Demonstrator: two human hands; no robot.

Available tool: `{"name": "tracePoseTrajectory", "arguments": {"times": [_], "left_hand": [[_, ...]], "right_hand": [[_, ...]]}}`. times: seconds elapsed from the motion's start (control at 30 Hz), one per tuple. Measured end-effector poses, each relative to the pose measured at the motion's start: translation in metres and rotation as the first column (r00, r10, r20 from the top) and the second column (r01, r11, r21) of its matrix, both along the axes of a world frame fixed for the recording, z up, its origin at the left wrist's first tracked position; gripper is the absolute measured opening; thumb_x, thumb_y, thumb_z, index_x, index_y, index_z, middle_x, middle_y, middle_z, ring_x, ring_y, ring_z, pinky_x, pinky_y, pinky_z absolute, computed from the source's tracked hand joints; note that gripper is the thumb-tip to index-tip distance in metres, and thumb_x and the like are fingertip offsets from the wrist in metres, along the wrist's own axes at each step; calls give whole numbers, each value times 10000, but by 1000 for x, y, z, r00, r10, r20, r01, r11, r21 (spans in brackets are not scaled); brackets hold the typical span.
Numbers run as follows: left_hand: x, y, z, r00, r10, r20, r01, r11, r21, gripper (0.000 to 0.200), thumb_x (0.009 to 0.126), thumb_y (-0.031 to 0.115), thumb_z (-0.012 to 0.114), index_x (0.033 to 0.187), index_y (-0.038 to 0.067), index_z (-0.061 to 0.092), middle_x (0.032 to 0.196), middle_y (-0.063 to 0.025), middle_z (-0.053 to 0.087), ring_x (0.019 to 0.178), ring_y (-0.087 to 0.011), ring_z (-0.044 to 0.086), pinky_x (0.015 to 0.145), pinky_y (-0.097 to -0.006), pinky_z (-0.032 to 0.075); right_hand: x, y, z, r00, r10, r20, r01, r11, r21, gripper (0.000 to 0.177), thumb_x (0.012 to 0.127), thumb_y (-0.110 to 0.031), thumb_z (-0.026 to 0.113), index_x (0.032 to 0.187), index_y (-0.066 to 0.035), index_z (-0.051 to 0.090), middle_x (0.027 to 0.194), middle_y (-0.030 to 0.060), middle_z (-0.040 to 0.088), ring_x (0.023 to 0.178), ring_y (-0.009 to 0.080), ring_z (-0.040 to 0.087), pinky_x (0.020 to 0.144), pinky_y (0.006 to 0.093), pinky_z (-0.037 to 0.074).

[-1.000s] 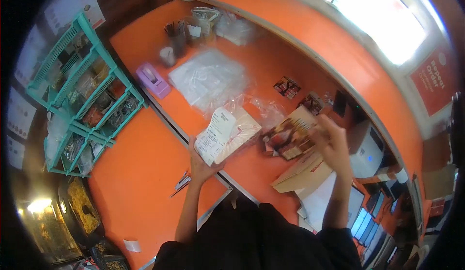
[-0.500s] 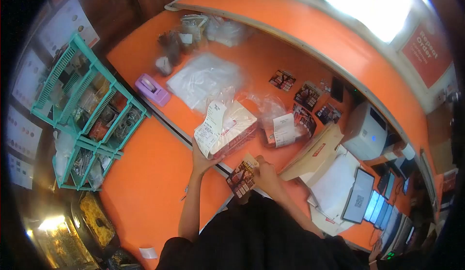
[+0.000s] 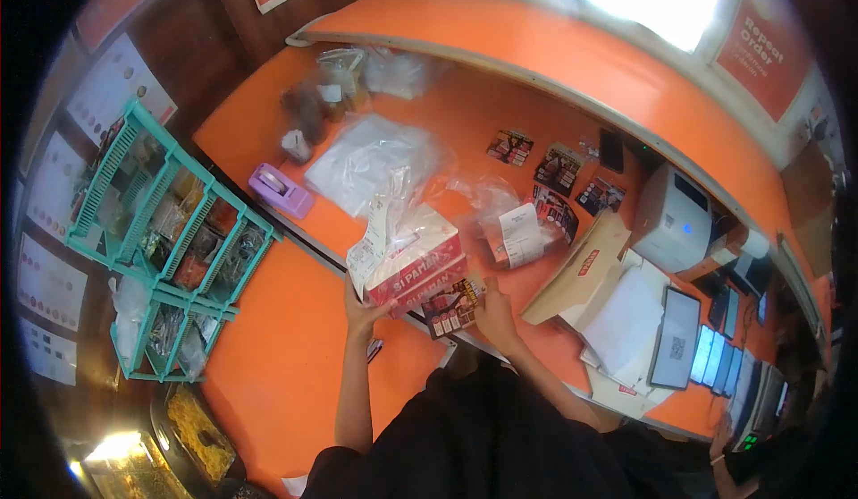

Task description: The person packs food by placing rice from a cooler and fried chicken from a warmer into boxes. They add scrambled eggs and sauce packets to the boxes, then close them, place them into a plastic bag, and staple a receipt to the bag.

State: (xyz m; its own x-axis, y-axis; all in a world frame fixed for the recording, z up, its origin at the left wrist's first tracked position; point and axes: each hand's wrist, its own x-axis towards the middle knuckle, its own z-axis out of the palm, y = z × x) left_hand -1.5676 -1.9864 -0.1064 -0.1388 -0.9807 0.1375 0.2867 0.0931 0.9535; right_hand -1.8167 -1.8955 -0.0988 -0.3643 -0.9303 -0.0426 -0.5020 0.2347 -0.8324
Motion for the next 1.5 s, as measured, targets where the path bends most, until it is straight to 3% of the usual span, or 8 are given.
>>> {"name": "tracePoseTrajectory", "arguments": {"times": [0.3,0.5,0.73,1.0,1.1,1.3,1.37,1.5], "left_hand": [[92,25,-18,996,-61,66,59,998,28,1205,438,123,931,1457,3,300,1372,-128,491,1270,-271,489,1085,-428,410],[51,10,-30,962,-167,215,199,971,-132,1242,437,246,946,1459,11,280,1375,-140,488,1275,-264,491,1094,-420,393],[10,14,-8,955,-287,75,288,958,-9,1353,448,150,941,1516,70,114,1461,-137,372,1367,-280,382,1121,-449,353],[14,-12,7,838,-433,330,508,842,-183,1554,449,193,978,1527,114,-139,1485,-149,325,1386,-306,346,1142,-461,304],[18,-17,7,809,-397,432,529,814,-241,1593,436,226,992,1518,102,-171,1491,-149,308,1391,-308,331,1149,-466,281],[26,-10,0,839,-507,198,533,840,-107,1581,415,290,998,1538,78,-95,1546,-133,238,1448,-278,224,1162,-455,241],[36,1,5,832,-538,138,531,843,87,1587,403,339,999,1542,72,-73,1574,-117,199,1459,-267,206,1162,-458,240],[47,-9,-39,516,-543,-662,705,709,-33,1192,668,509,858,1555,138,153,1573,-103,251,1435,-271,280,1163,-456,248]], "right_hand": [[-5,-58,5,918,-69,390,190,941,-280,295,928,-64,522,1194,53,576,1008,149,694,931,307,674,805,410,513],[0,-83,73,178,32,983,-205,979,5,303,968,-267,507,1111,-48,660,1070,92,689,954,219,660,878,355,517],[-16,-105,13,569,71,819,-60,997,-44,322,963,-266,451,1058,-46,666,962,86,696,828,180,668,723,319,536],[-9,-107,41,614,44,788,26,997,-76,298,924,-306,520,1057,-87,672,955,58,678,851,166,648,742,317,525],[-7,-124,53,682,310,662,-316,942,-115,277,908,-279,564,1058,-70,666,980,58,670,876,160,638,768,313,522],[-31,-195,35,308,774,553,-931,366,6,264,892,-210,622,1082,-30,657,1047,56,654,953,144,613,849,292,492],[3,-178,87,524,541,657,-824,517,231,288,906,-179,611,1140,-16,648,1084,75,661,964,150,625,845,290,500],[9,-199,82,545,483,685,-836,378,399,299,928,-168,576,1157,7,655,1157,73,655,1068,154,602,942,292,458]]}}
